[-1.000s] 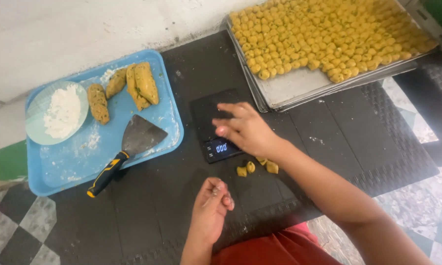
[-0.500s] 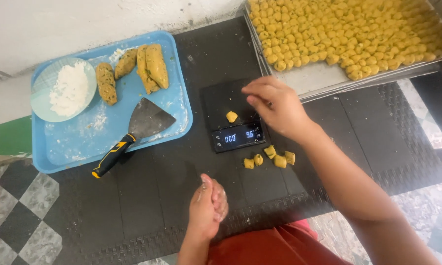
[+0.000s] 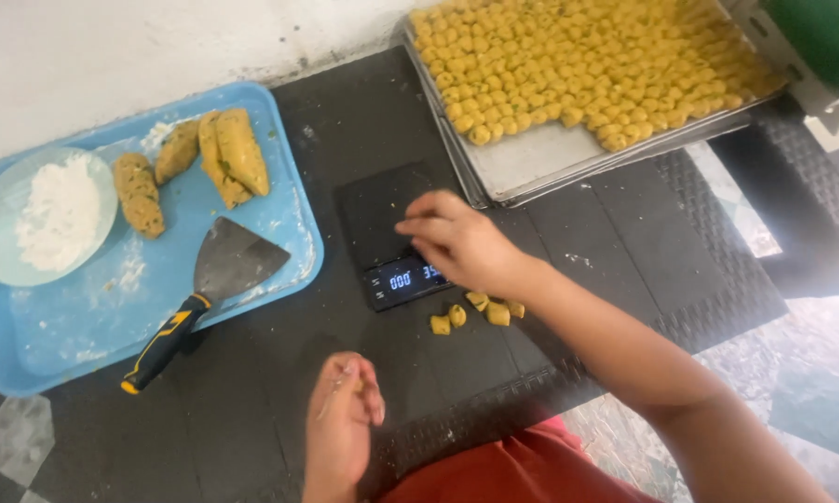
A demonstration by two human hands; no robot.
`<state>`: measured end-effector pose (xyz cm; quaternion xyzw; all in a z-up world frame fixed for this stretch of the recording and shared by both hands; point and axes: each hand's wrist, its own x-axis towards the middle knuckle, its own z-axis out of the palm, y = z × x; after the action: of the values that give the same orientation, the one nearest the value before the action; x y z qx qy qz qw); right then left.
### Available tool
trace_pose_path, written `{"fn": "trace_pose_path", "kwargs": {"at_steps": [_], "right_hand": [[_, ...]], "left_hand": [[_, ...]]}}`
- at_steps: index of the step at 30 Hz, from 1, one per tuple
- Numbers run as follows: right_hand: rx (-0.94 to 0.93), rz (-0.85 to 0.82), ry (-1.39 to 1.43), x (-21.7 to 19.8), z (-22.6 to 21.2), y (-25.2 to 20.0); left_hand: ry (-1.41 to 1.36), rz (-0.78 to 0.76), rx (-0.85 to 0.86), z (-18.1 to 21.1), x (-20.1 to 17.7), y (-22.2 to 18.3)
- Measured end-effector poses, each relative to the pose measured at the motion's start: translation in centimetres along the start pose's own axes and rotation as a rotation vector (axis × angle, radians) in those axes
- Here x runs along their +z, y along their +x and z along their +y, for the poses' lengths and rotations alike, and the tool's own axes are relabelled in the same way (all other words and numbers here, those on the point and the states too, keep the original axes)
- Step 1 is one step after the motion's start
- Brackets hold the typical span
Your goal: Rolling dough into ropes, cutting them into small uniform pieces, weighing them on a digital scale, and arranging them on a baking tray.
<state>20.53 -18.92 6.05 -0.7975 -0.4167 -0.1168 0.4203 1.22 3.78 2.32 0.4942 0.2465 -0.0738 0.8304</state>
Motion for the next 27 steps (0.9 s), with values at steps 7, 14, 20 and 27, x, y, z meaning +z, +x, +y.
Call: {"fn": "trace_pose_path", "kwargs": {"at_steps": [7,14,20,27], "right_hand": [[0.335,0.062,-0.221,-9.7,5.7,-1.9],[0.285,0.125,-0.846,-13.1,16.2,-5.5],[0.31,0.129,-0.89,-12.7,15.9,-6.2],[0.165,0.228,-0.643,-12.1,7.9,-5.8]], "left_hand": [[0.244,0.08,-0.069,3.7,1.2,-0.4],[1.085,-0.162,0.11,0.6,5.3,1.7],[1.512,-0.24,0.512,-1.6,6.0,4.5],[1.439,-0.132,0.555,5.2,8.0,6.3]]}}
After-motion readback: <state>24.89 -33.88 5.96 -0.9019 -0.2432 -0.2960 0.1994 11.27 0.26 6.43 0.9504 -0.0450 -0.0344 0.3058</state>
